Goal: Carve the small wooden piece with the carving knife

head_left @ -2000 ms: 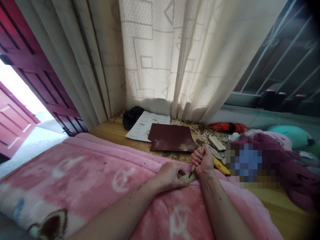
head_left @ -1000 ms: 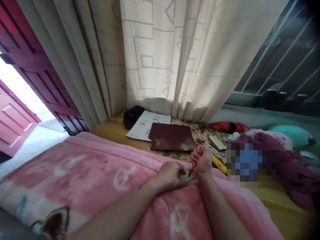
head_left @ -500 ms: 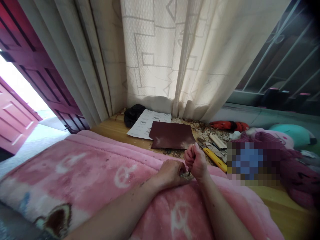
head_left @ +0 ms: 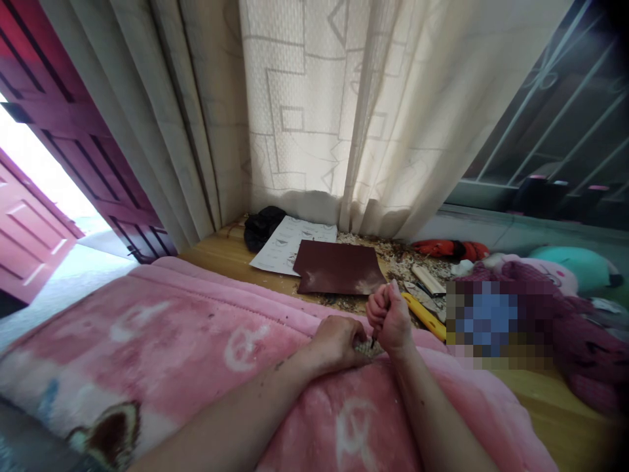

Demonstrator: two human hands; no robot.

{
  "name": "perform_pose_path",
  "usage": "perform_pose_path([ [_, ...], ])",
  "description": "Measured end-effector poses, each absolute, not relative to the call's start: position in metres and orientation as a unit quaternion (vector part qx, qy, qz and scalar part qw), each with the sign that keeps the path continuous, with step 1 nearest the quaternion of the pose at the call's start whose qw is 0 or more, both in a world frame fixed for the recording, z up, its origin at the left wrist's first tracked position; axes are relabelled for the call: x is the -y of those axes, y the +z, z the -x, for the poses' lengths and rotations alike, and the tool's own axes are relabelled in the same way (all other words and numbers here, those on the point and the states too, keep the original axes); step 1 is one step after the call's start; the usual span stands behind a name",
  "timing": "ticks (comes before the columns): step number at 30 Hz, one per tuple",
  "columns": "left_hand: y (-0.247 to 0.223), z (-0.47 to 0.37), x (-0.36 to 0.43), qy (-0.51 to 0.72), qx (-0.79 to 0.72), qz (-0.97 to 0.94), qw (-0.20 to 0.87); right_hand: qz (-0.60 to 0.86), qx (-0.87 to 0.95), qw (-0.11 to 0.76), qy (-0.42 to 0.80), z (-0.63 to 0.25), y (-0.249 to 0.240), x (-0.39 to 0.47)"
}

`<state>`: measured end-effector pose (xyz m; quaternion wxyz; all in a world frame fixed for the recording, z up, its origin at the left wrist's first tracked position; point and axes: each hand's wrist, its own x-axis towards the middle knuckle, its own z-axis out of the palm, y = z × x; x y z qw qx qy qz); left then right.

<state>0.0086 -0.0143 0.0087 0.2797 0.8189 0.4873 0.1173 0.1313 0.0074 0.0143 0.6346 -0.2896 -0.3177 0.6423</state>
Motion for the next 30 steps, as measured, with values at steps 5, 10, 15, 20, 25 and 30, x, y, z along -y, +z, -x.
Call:
perform_pose_path([
  [5, 0.0059, -0.0079, 0.0143, 0.130, -0.485, -0.816, 0.287, 0.338, 0.280, 0.700, 0.563, -0.1302, 0.0127, -0.0062],
  [10, 0.0057, -0.0078, 0.0147, 0.138, -0.487, -0.812, 0.291, 0.419, 0.224, 0.757, 0.449, -0.1274, 0.0110, -0.0055],
  [15, 0.0071, -0.0076, 0.0148, 0.131, -0.487, -0.812, 0.293, 0.442, 0.215, 0.767, 0.412, -0.1249, 0.0127, -0.0029],
  [20, 0.0088, -0.0079, 0.0147, 0.126, -0.489, -0.811, 0.294, 0.379, 0.243, 0.735, 0.506, -0.1286, 0.0115, -0.0053],
  [25, 0.0101, -0.0086, 0.0144, 0.119, -0.492, -0.811, 0.294, 0.308, 0.271, 0.670, 0.619, -0.1332, 0.0124, -0.0093],
  [30, 0.0071, -0.0082, 0.0143, 0.123, -0.490, -0.811, 0.294, 0.258, 0.307, 0.599, 0.693, -0.1332, 0.0140, -0.0105],
])
